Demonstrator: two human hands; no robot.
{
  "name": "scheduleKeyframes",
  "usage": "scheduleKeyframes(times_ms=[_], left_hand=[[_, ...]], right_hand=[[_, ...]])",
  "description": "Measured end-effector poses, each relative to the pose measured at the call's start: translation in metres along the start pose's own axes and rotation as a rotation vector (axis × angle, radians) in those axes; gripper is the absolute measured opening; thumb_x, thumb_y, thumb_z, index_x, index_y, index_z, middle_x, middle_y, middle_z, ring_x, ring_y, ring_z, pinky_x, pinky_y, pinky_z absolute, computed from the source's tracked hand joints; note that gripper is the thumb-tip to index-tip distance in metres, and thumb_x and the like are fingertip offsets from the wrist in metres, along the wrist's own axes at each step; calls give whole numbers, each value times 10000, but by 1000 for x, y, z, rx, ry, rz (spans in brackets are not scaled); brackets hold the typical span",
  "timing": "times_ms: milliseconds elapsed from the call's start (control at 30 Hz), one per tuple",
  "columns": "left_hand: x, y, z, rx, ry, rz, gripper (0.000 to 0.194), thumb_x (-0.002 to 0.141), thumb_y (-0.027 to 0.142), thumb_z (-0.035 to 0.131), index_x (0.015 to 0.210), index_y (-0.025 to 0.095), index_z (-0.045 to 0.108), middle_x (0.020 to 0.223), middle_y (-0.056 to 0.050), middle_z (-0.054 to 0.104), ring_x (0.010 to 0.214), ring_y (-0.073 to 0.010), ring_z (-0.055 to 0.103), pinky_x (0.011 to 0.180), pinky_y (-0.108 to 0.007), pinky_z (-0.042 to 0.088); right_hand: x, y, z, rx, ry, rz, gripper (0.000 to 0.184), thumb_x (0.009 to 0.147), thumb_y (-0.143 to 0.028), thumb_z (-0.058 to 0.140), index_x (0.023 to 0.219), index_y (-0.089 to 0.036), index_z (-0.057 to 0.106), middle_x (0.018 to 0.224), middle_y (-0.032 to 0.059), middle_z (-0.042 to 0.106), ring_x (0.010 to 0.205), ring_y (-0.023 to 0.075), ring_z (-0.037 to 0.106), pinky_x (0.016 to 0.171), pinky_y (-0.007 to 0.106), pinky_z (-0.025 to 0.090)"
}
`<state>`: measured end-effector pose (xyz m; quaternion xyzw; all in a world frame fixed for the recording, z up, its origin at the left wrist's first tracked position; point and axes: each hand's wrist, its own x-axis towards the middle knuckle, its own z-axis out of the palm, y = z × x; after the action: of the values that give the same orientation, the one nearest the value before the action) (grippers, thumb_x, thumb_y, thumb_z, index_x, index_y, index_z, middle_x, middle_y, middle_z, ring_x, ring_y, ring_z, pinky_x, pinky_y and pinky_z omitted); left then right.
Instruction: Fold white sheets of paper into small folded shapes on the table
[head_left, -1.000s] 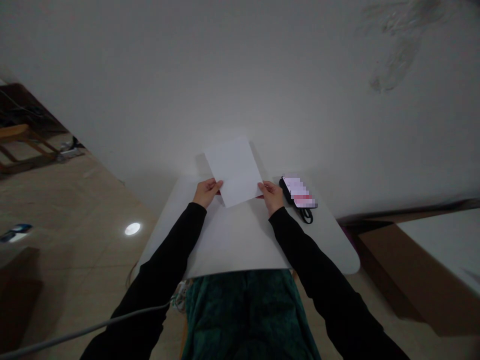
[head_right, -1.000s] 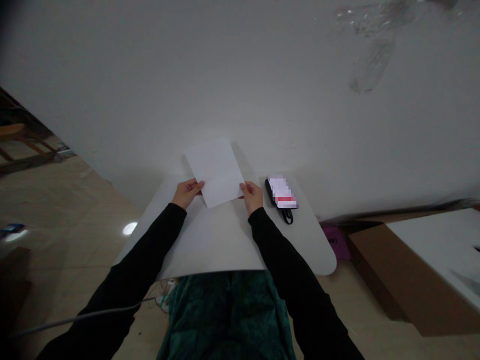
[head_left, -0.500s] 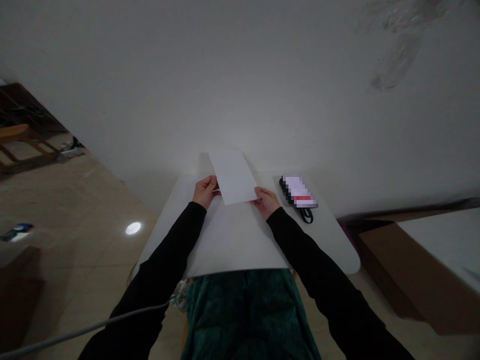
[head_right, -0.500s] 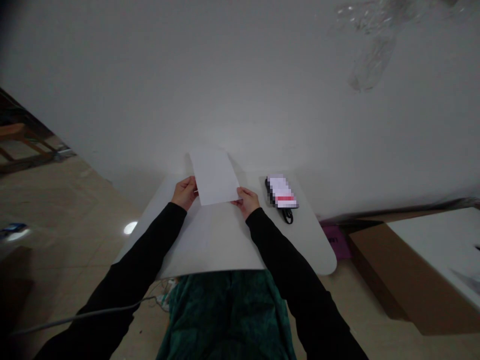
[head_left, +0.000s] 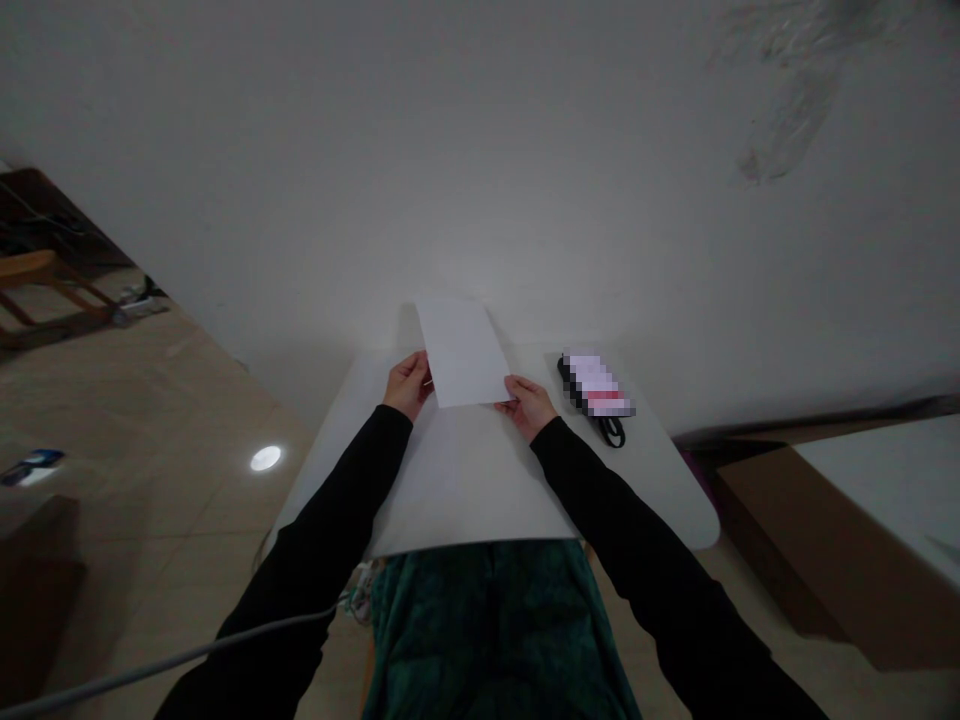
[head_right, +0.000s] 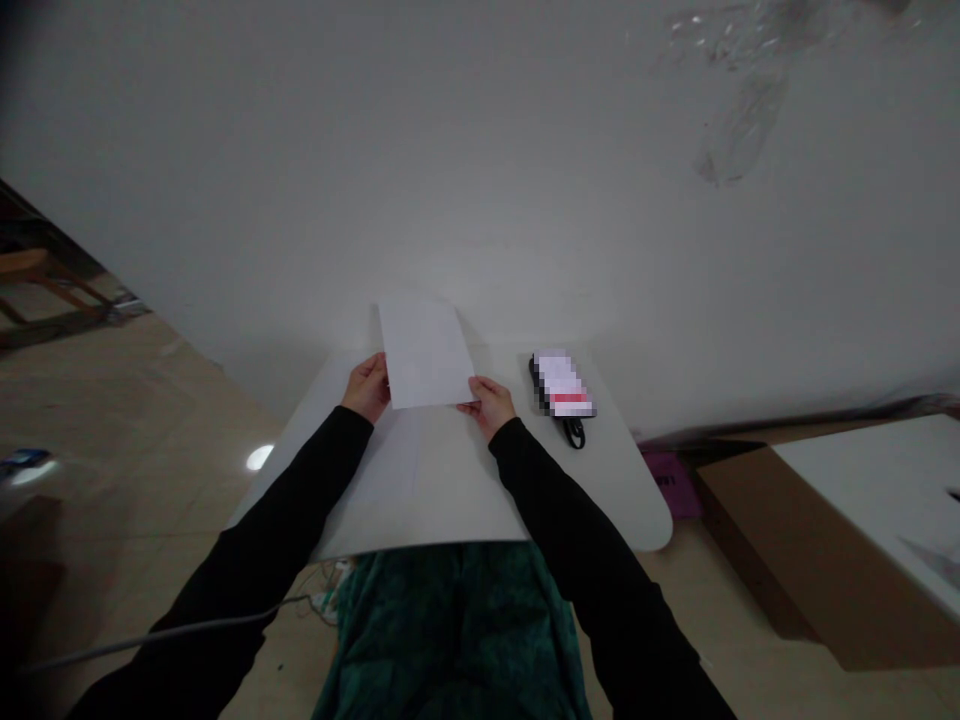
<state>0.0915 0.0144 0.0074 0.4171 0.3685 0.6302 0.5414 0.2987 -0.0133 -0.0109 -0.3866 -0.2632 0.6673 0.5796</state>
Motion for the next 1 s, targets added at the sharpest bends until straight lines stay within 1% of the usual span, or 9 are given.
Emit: scheduleKeyframes(times_ms=[200,267,367,467,533,633,733,833,1000], left_hand=[[-3,15,5,-73,27,0,394,591,390,821,909,197,693,832,-6,693,642,-93,602,523,-184,457],[-4,18,6,-81,35,-2,386,586,375,824,904,196,698,853,-15,700,657,-97,609,531,-186,460],[-2,18,5,-63,36,0,376,571,354,829,885,190,703,814,-15,701,657,-95,613,565,-197,472],[0,14,3,55,35,50,372,556,361,827,854,172,708,750,-13,693,636,-96,606,588,-219,482],[0,12,4,181,58,126,361,572,373,812,847,160,714,737,-20,695,624,-100,602,583,-225,483],[-3,10,7,345,79,249,338,612,388,780,843,147,723,741,-34,700,619,-110,602,566,-229,491],[-6,12,12,393,55,310,322,632,394,768,832,144,726,726,-36,697,606,-114,599,549,-231,499],[-8,14,13,355,10,292,333,650,407,767,857,148,729,730,-36,700,602,-109,600,552,-224,497],[-9,13,12,208,-73,144,406,621,468,776,875,155,722,694,-21,689,560,-100,586,543,-222,480]], right_hand=[[8,0,-4,-116,18,-187,300,581,-378,791,759,-184,650,695,-21,665,580,112,598,516,254,535],[9,-1,-5,-159,4,-230,315,565,-406,789,746,-186,654,690,-25,662,606,116,597,551,262,529],[8,-4,-3,-220,-56,-266,310,572,-393,789,774,-193,665,707,-24,680,633,126,612,630,286,524],[5,-8,-1,-245,-111,-363,324,610,-390,779,849,-200,670,819,4,719,721,152,648,742,320,521],[4,-11,0,-256,-102,-446,343,641,-417,760,890,-198,672,882,25,728,783,172,661,785,335,516],[5,-14,-1,-283,-45,-518,370,672,-451,731,929,-190,676,905,41,732,807,196,665,771,344,522],[5,-17,-2,-274,-6,-557,352,699,-443,714,936,-185,680,892,44,734,784,198,664,747,343,519],[5,-19,-3,-223,-14,-587,317,710,-412,718,932,-188,684,892,41,733,769,184,661,753,337,508],[2,-21,-1,-180,-47,-536,329,704,-416,722,941,-191,683,890,31,731,758,177,659,762,339,505]])
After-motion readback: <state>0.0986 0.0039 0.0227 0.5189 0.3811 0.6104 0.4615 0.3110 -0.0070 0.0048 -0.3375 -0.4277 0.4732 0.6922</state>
